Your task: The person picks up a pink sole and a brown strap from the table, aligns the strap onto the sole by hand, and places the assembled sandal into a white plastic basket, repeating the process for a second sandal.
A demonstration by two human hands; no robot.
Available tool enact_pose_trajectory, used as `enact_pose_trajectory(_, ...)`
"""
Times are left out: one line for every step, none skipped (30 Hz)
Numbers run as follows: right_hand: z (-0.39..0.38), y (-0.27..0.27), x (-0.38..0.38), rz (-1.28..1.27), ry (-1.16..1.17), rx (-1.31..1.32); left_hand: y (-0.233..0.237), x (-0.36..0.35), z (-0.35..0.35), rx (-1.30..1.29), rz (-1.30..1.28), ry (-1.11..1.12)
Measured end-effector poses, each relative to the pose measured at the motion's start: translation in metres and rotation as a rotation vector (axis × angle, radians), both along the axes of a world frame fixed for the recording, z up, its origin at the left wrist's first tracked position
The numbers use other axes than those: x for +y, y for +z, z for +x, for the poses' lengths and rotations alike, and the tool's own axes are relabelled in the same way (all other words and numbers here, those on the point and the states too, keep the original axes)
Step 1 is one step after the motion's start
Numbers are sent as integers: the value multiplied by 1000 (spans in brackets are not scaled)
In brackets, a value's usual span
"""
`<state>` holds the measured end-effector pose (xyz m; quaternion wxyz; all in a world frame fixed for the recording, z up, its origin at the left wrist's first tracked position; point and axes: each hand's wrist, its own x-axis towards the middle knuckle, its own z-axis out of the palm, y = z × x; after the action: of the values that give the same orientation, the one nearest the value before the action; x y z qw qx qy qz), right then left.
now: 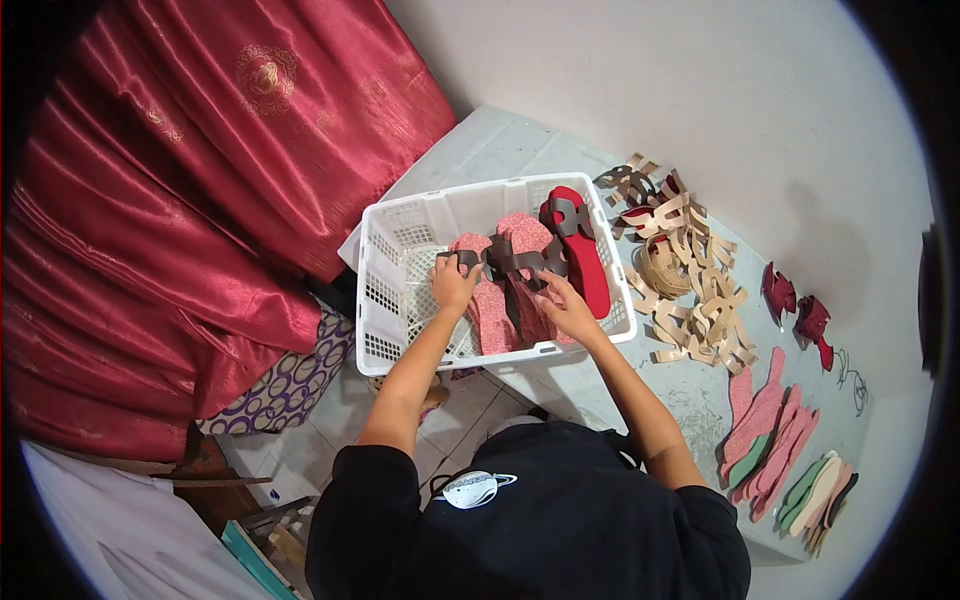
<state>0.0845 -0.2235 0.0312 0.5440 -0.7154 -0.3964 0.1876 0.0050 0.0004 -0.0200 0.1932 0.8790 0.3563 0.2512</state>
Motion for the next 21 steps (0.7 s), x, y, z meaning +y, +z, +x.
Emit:
enact_pose_trajectory(0,0,0,3,0,-1,7,-3,-2,106,67,10)
enact_pose_trajectory(0,0,0,8,-1,4,10,-4,-3,106,70,9)
enact_pose_trajectory(-1,0,0,12,0,9,6,-4,-4,169,85,-2)
enact_pose_trajectory(-1,1,-1,14,-1,9,3,-3,-5,231,100,-13)
enact_pose_trajectory(-2,2,-1,14,2,32,0,-1,-7,231,102,-13)
enact_pose_trajectory(-2,2,-2,14,5,55,-1,1,-9,250,89,-68)
enact_pose_trajectory(-1,1,-2,16,6,54,-2,4,-11,269,75,-123)
enact_pose_trajectory(0,0,-2,17,11,25,-3,8,-13,269,77,-122)
enact_pose_trajectory(-1,1,-2,17,16,-3,0,10,-16,289,45,-166)
enact_pose_trajectory(-2,2,-2,19,17,-3,2,13,-18,309,12,-210)
enact_pose_trajectory(-3,2,-3,22,13,34,5,14,-20,309,13,-209)
enact_pose_trajectory(-3,3,-4,24,9,70,7,14,-21,322,-33,-218)
enact_pose_trajectory(-3,4,-5,24,9,71,10,14,-22,336,-80,-226)
enact_pose_trajectory(-3,4,-6,24,6,40,11,13,-24,336,-82,-224)
enact_pose_trajectory(-3,3,-7,24,4,10,13,12,-26,331,-95,-235)
enact_pose_trajectory(-3,2,-8,23,6,11,15,11,-28,325,-107,-246)
enact_pose_trajectory(-3,1,-8,28,3,26,16,9,-30,326,-107,-245)
enact_pose_trajectory(-3,1,-9,34,-2,40,18,6,-33,312,-88,-244)
enact_pose_trajectory(-4,1,-10,36,-4,42,20,3,-36,300,-69,-244)
enact_pose_trajectory(-4,2,-12,33,-3,42,23,0,-37,301,-66,-248)
enact_pose_trajectory(-5,3,-14,30,-4,42,26,-4,-38,244,-27,-252)
